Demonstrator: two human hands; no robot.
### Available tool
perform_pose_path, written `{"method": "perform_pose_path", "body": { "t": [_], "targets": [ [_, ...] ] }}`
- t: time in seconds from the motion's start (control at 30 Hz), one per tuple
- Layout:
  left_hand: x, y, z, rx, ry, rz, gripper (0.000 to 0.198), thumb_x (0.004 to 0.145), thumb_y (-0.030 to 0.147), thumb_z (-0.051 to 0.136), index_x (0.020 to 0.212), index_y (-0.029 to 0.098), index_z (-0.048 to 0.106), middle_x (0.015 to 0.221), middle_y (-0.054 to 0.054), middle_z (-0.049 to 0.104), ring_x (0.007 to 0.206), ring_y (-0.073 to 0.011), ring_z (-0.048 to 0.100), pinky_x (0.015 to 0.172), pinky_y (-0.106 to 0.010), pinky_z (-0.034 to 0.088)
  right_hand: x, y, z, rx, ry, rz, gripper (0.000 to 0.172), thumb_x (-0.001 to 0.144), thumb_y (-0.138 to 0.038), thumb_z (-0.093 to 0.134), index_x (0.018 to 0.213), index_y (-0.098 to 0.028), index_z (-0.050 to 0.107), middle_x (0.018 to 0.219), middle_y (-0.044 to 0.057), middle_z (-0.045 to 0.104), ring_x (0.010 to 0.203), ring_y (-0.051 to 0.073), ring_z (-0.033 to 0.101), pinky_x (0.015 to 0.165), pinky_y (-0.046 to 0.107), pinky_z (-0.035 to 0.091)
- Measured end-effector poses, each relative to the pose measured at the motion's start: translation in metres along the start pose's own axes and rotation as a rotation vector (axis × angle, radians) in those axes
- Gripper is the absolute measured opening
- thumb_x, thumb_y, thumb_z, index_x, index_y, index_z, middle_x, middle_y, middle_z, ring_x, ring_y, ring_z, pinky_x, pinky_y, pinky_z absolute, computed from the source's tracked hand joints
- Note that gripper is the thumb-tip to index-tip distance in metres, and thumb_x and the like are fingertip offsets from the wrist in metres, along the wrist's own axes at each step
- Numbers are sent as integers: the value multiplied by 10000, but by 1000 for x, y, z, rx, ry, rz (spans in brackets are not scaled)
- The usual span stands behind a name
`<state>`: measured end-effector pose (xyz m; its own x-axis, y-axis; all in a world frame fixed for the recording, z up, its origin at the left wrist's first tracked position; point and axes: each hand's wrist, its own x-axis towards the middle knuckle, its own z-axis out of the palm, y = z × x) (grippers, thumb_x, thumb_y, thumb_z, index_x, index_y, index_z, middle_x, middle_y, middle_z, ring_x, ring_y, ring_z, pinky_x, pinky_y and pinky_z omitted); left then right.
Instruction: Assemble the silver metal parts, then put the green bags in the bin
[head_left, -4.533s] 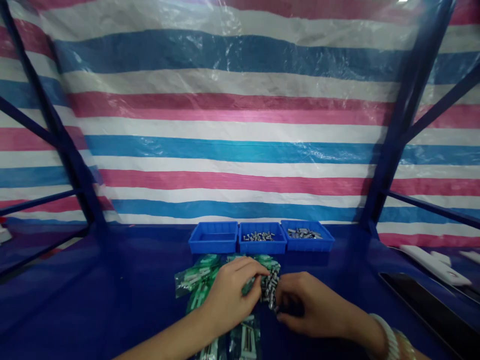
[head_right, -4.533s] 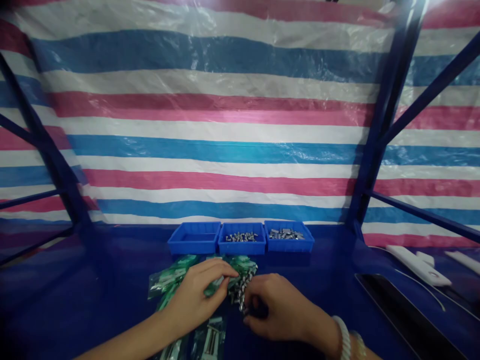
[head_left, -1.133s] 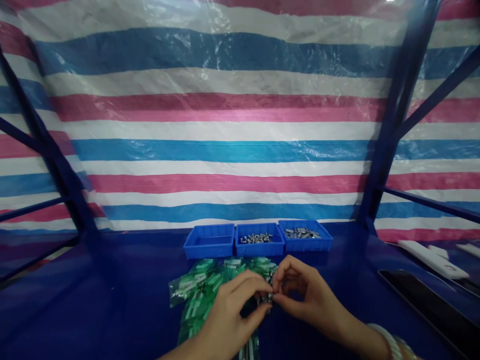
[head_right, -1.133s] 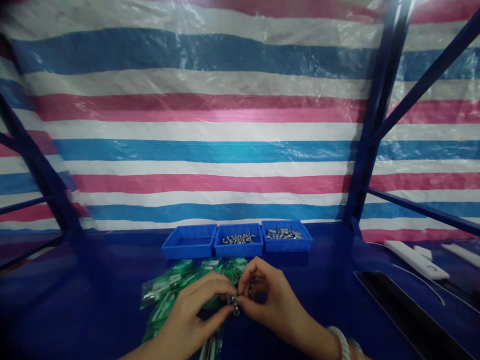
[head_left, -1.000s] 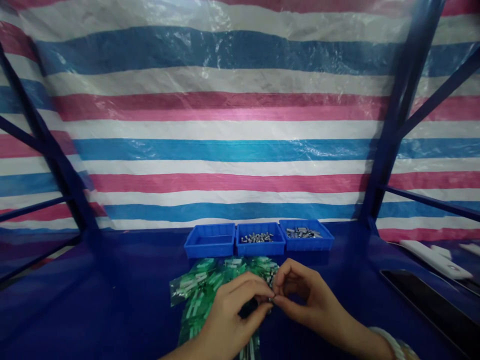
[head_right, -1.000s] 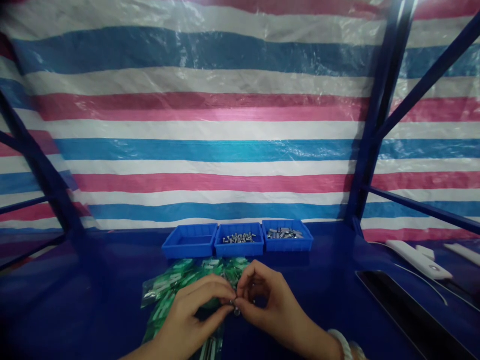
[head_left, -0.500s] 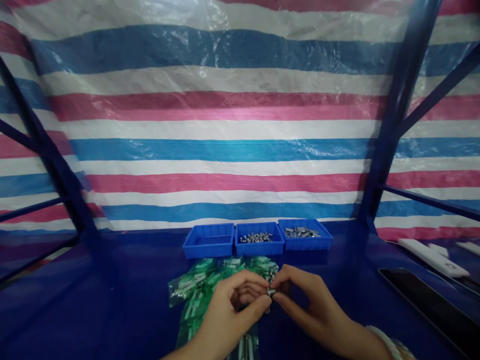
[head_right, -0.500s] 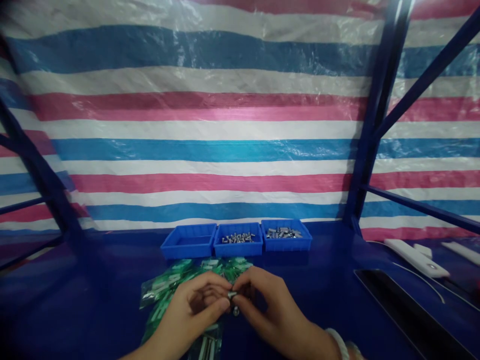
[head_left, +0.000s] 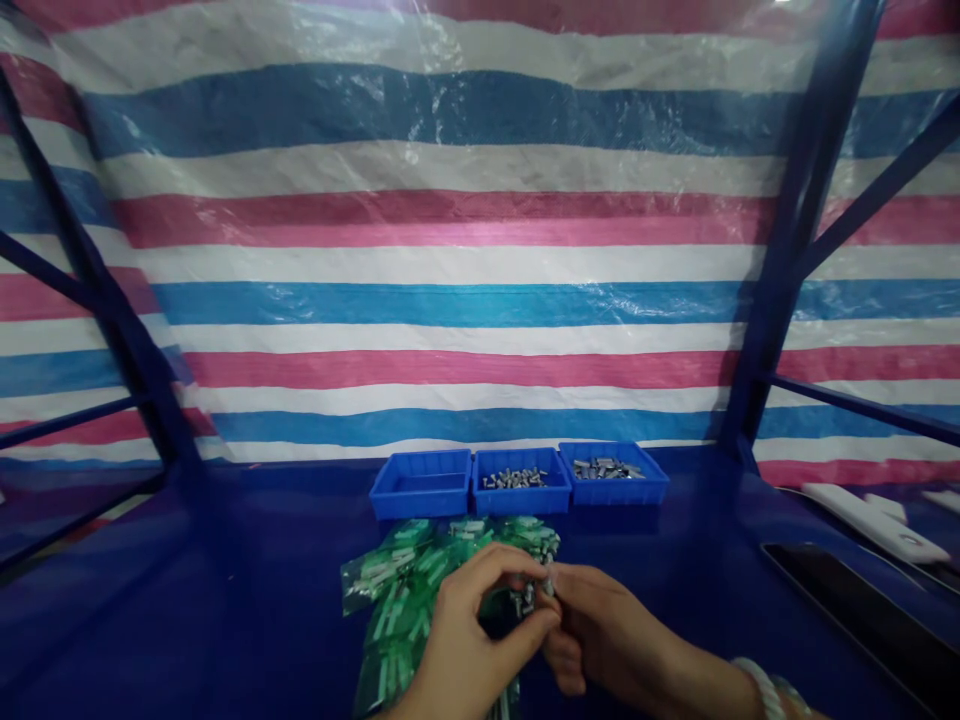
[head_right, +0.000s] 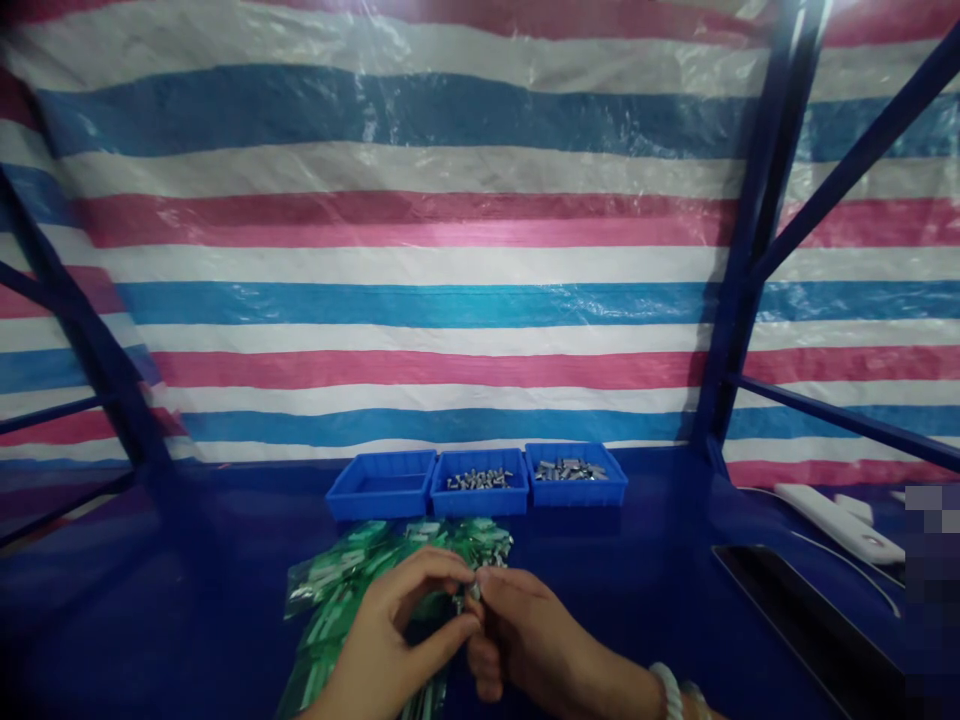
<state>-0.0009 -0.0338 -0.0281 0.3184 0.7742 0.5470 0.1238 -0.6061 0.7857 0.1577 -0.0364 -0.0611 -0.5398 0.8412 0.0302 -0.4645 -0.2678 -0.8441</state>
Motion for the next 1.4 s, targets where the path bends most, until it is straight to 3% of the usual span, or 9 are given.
{"method": "perform_pose_path", "body": {
  "t": [0.2,0.37,0.5,0.63,0.7,0.77,0.93,1.17,1.4],
  "targets": [
    [6,3,4,14,52,67,117,763,86,661,780,193,705,772,-20,701,738,-166,688,684,-266,548,0,3,-3,-197,79,-68,513,814,-652,561,654,-166,516,456,-61,415,368,70,354,391,203,324],
    [60,-2,-12,413,23,302,97,837,145,620,846,196,702,870,-44,742,852,-190,682,808,-339,540,-1,-18,-10,-496,185,-233,472,925,-579,446,731,-159,535,546,-47,443,454,85,398,441,205,320],
    [99,-24,-23,544,-70,262,212,756,78,657,922,201,704,948,-64,751,913,-250,679,861,-446,525,-6,-35,-12,-830,244,-337,378,975,-448,413,739,-172,522,584,-45,439,528,106,410,497,222,331],
    [85,-29,-25,605,-96,217,286,761,84,630,1024,188,672,1035,-92,726,987,-277,656,900,-499,504,-11,-34,-12,-1292,97,-424,67,877,-174,556,925,-179,603,782,7,580,707,146,525,648,255,424],
    [66,-22,-25,614,-111,218,268,783,90,595,1016,204,662,1052,-77,715,1016,-263,641,925,-485,492,-11,-31,-12,-1468,-60,-464,216,835,-93,564,1012,-196,632,953,50,627,881,186,565,787,303,454],
    [48,-14,-25,609,-128,222,269,793,80,566,1008,216,651,1067,-64,704,1032,-250,631,928,-465,490,-10,-28,-11,-1550,-164,-464,224,857,-79,538,1003,-202,655,1012,67,643,953,205,573,845,329,457],
    [22,-6,-27,538,-122,221,286,805,51,529,1016,217,628,1072,-70,677,1027,-240,623,900,-446,498,-7,-28,-9,-1515,-164,-456,200,902,-77,504,945,-191,662,966,65,679,930,202,600,859,330,478],
    [15,-4,-25,397,-90,201,235,835,56,510,968,209,626,1013,-58,668,978,-203,634,865,-360,513,-6,-28,-11,-1449,-101,-472,211,903,-64,483,908,-200,643,989,70,629,954,213,567,858,345,472],
    [6,3,-19,323,-104,207,271,830,43,528,1026,212,608,971,-43,674,915,-181,643,819,-307,517,-12,-34,-4,-1018,106,-478,152,972,-286,494,922,-211,617,925,40,560,852,179,544,776,293,437]
  ]
}}
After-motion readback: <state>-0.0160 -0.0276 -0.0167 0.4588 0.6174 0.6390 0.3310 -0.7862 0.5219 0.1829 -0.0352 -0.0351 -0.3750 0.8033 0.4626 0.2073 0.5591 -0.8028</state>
